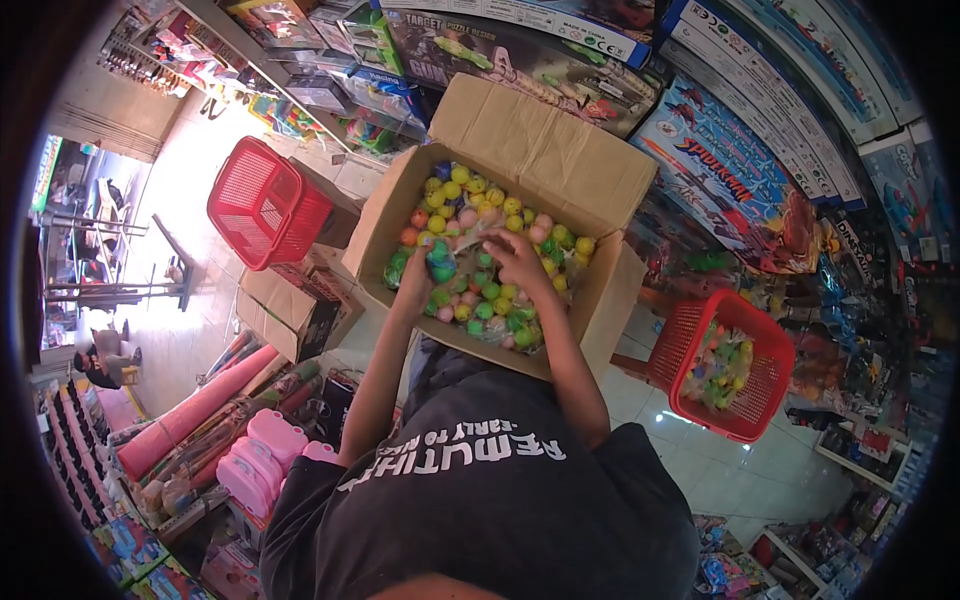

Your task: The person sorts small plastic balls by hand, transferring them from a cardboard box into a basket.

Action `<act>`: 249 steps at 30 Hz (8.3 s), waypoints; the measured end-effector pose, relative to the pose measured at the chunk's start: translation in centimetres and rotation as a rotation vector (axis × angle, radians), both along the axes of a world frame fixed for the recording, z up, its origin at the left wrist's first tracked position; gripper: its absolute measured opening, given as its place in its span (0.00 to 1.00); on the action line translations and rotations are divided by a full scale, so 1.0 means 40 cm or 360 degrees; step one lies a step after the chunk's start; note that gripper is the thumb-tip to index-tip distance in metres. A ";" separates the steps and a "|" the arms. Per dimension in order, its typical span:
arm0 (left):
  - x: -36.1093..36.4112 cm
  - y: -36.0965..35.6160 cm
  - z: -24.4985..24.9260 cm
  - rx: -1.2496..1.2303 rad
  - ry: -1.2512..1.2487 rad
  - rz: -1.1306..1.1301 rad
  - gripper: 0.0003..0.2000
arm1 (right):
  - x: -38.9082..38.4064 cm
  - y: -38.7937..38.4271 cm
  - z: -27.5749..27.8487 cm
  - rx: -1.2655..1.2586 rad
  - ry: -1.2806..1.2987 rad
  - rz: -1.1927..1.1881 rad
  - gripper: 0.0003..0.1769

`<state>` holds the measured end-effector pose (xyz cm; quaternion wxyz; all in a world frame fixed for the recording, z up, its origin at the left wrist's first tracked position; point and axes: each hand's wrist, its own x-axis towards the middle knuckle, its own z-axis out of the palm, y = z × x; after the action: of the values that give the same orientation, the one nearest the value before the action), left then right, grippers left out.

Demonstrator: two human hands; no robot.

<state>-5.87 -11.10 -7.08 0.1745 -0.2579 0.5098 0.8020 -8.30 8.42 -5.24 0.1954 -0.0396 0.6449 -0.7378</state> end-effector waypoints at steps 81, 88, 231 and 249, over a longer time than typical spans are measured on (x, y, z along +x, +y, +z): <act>0.659 0.851 0.125 0.1057 -0.0510 -0.1360 0.20 | 1.055 0.668 0.144 0.0174 0.0391 -0.1969 0.09; 0.648 0.977 0.121 0.0895 -0.0279 -0.1436 0.18 | 1.082 0.763 0.111 -0.0024 0.0214 -0.2034 0.07; 0.460 1.649 -0.235 -0.0630 0.1174 -0.2035 0.23 | 0.854 1.377 -0.196 0.1485 -0.0643 -0.0478 0.35; 0.438 1.603 -0.155 -0.0734 0.1435 -0.2260 0.25 | 0.869 1.368 -0.124 0.1580 -0.0513 -0.0714 0.19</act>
<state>11.64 53.04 -13.28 0.3583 0.4340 0.7201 0.4059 26.47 63.12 -10.18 0.1250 0.3083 0.8690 -0.3663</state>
